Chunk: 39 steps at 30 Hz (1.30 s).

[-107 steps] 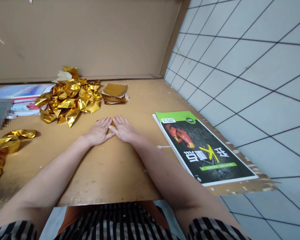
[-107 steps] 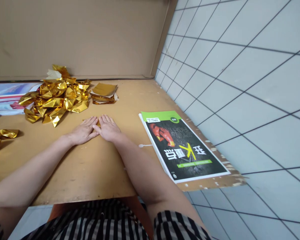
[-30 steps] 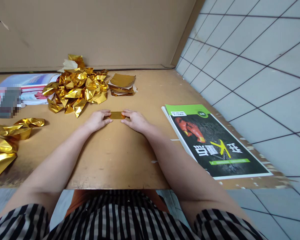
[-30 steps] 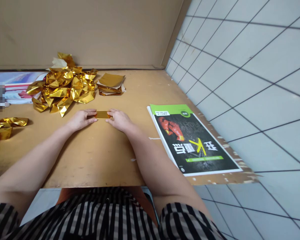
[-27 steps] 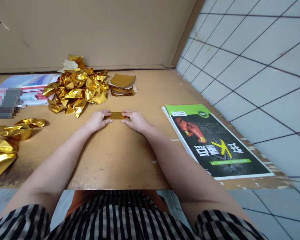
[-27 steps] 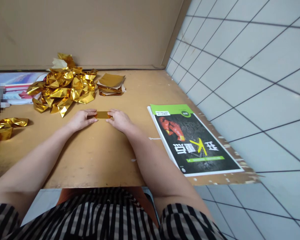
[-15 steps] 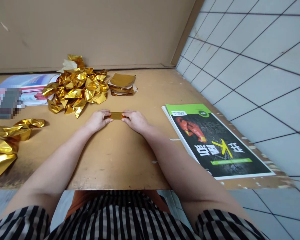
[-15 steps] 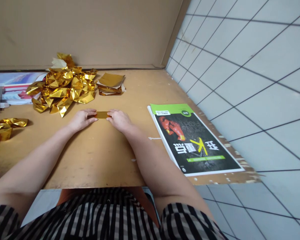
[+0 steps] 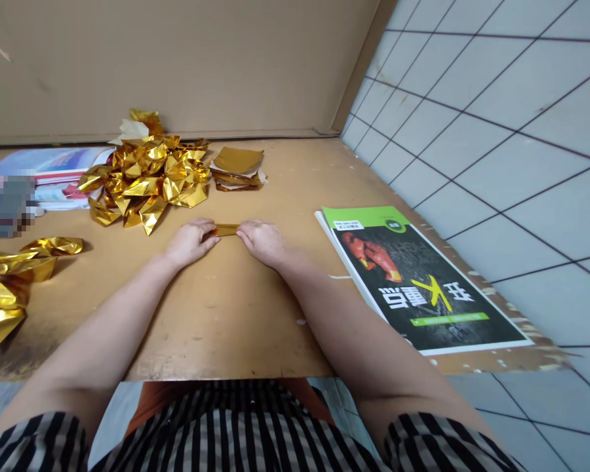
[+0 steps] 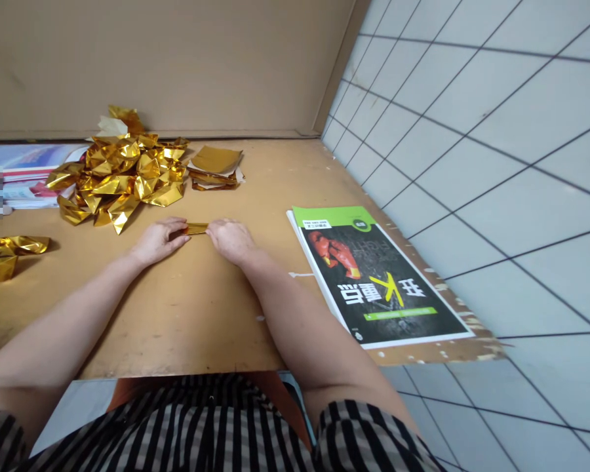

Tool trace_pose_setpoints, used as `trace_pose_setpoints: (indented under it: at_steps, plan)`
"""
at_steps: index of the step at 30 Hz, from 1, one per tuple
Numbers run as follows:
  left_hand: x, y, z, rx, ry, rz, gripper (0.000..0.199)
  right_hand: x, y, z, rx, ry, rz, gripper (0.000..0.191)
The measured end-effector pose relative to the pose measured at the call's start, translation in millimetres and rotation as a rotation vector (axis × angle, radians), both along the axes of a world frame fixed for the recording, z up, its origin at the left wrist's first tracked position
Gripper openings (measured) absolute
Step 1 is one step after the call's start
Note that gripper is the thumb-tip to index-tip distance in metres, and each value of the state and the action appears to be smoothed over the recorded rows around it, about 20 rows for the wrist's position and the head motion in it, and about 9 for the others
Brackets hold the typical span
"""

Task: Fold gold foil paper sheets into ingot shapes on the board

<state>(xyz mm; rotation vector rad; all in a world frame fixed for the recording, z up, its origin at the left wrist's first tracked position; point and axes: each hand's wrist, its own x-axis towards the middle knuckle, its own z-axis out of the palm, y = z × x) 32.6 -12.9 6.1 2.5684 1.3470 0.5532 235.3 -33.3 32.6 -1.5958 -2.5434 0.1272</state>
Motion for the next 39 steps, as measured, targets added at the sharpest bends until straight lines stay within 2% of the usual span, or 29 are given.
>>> trace_pose_setpoints:
  at_steps: [6,11,14,16,19,24,29,33,39]
  plan:
    - [2,1,-0.3,0.039,-0.087,0.080,0.029,2,1,-6.7,0.034,0.155,-0.086,0.037]
    - [4,6,-3.0,-0.047,-0.246,0.211,0.027,1,9,-17.5,0.030,0.409,-0.157,0.031]
    - [5,9,-4.9,-0.118,-0.286,0.261,0.030,-1,15,-19.1,-0.030,0.445,-0.237,0.033]
    - [4,10,-4.7,-0.110,-0.251,0.278,0.032,-3,19,-17.1,-0.053,0.414,-0.262,0.035]
    - [5,11,-2.5,-0.002,-0.149,0.253,0.032,-7,20,-11.7,-0.039,0.322,-0.257,0.035]
    - [18,16,2.1,0.099,-0.029,0.102,0.043,-11,16,-7.0,0.007,0.190,-0.208,0.031]
    - [37,25,-2.8,-0.031,0.118,0.053,0.054,-11,16,-9.4,0.034,0.129,-0.188,0.029]
    - [40,27,-8.3,-0.093,0.170,0.039,0.057,-11,13,-9.7,0.065,0.131,-0.175,0.031]
    - [39,25,-6.5,-0.101,0.196,0.050,0.056,-24,12,-7.0,0.056,0.324,-0.146,0.045]
